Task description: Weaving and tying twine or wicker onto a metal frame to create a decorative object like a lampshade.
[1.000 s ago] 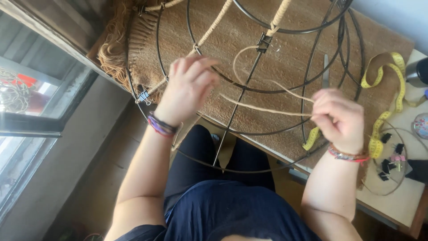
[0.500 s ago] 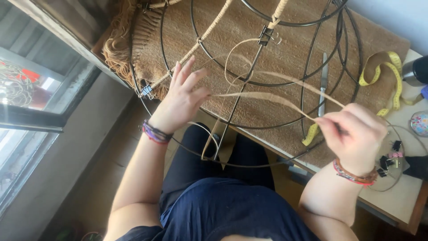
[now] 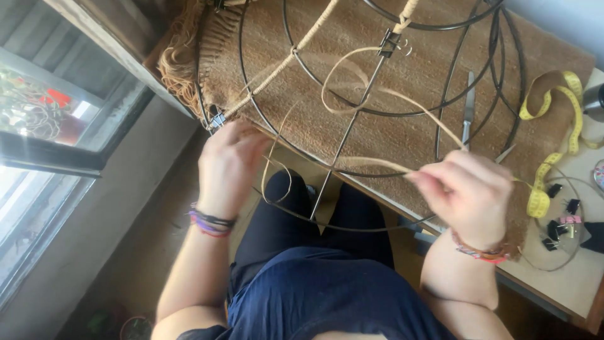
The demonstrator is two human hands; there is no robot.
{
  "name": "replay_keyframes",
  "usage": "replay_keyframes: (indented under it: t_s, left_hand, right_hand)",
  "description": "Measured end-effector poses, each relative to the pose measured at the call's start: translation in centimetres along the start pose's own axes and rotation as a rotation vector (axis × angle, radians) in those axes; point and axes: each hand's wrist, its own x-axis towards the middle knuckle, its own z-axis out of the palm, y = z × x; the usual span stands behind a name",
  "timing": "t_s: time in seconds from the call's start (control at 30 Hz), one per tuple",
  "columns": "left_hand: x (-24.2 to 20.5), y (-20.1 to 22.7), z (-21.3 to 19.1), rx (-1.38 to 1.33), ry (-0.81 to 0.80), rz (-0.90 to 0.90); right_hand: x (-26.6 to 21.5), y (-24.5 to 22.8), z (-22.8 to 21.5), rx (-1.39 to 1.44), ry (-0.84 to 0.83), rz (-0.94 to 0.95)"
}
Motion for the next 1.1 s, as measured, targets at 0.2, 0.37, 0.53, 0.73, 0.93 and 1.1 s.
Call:
replay_keyframes:
  t_s: [0.2, 0.37, 0.53, 0.73, 0.93, 1.1]
  left_hand:
    - [1.0, 10.7, -0.1, -0.706, -0.288, 0.128]
    - [-1.5, -0.5, -0.3, 0.159, -0.145, -0.211]
    - [1.1, 6.5, -1.8, -0.03, 0.034, 0.03]
    - [-0.8, 5.0, -0.4, -0.2, -0.228, 0.078]
    - [0.2, 4.4, -0.9, 0.29, 0.004, -0.152]
    - [0.4, 7.8, -1.2, -0.41, -0.315, 0.171]
  right_hand:
    - [2.0, -3.2, 3.4, 0.107, -0.09, -0.142]
    - [-0.4, 0.2, -0.6, -0.023, -0.013, 0.089]
    - [1.8, -2.7, 2.0, 0.002, -0.081, -0.054]
    - [1.4, -1.6, 1.1, 0.018, -0.128, -0.085]
    - [1.4, -1.7, 1.5, -0.066, -0.047, 0.023]
    - [2.8, -3.1, 2.9, 0.083, -0.157, -0.18]
